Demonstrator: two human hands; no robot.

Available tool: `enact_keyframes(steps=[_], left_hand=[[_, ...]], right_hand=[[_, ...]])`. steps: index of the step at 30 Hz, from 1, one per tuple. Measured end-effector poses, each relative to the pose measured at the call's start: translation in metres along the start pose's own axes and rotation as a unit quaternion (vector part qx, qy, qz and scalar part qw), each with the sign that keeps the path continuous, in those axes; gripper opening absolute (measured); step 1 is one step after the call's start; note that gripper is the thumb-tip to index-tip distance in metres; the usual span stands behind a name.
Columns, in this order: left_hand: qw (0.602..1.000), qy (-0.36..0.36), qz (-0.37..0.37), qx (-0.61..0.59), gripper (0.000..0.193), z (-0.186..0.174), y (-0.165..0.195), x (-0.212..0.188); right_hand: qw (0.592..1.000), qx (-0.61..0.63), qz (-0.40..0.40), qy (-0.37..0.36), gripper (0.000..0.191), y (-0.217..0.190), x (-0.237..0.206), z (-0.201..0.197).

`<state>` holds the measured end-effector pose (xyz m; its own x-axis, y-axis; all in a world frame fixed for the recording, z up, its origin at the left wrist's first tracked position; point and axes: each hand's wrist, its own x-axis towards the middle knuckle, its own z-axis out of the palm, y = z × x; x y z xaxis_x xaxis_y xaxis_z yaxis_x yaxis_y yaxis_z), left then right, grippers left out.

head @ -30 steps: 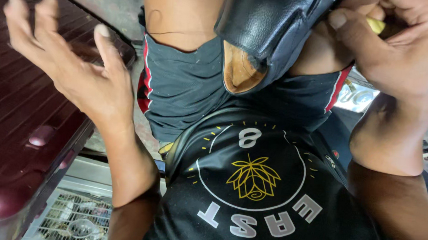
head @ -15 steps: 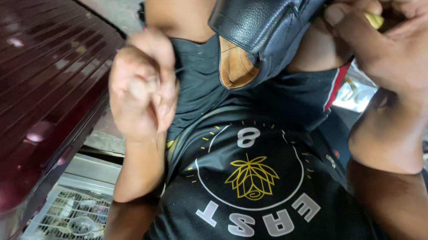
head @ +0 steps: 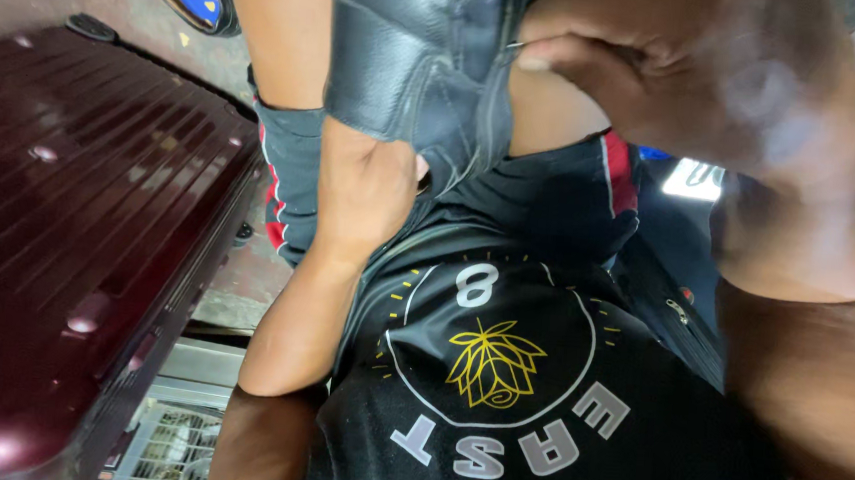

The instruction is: The person hand-sews a black leather shoe using a needle and thread. They repeatedly push the needle through the shoe's upper and pull the thread tight to secure the seam.

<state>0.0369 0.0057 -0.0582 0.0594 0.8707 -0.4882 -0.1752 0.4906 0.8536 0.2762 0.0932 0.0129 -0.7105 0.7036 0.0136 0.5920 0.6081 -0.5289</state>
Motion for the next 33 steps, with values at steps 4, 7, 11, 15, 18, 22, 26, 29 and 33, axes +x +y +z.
enact_keyframes(steps=[4,7,11,15,18,22,26,29,33], left_hand=[[0.996,0.006,-0.085,-0.025,0.014,-0.002,0.001,0.000],[0.994,0.006,-0.102,-0.031,0.014,-0.003,-0.001,-0.001],[0.996,0.004,-0.083,0.024,0.016,-0.010,-0.003,-0.001],[0.996,-0.018,0.021,0.090,0.015,-0.012,-0.003,-0.003],[0.998,-0.010,-0.004,0.056,0.019,-0.010,-0.005,-0.003],[0.999,-0.011,-0.007,0.042,0.016,-0.009,-0.015,-0.004],[0.997,-0.033,0.044,0.058,0.015,-0.011,-0.025,-0.006],[1.000,-0.012,0.008,0.021,0.015,-0.006,-0.020,-0.003],[0.998,-0.018,-0.061,-0.002,0.012,-0.003,0.012,-0.006]], right_hand=[[0.996,-0.083,-0.031,0.011,0.016,0.007,-0.008,0.004],[0.991,-0.128,-0.038,0.023,0.017,0.005,-0.008,0.006],[0.984,-0.181,-0.002,-0.006,0.015,-0.014,-0.003,0.000],[0.974,-0.220,0.024,-0.045,0.006,-0.033,-0.008,-0.003],[0.979,-0.200,0.020,-0.043,0.009,-0.027,-0.016,0.008],[0.981,-0.192,-0.006,-0.019,0.014,-0.007,-0.024,0.024],[0.984,-0.175,0.003,-0.016,0.019,0.007,-0.025,0.023],[0.990,-0.139,0.013,-0.010,0.023,0.023,-0.026,0.018],[0.995,-0.094,0.041,0.017,0.028,0.036,-0.048,0.014]])
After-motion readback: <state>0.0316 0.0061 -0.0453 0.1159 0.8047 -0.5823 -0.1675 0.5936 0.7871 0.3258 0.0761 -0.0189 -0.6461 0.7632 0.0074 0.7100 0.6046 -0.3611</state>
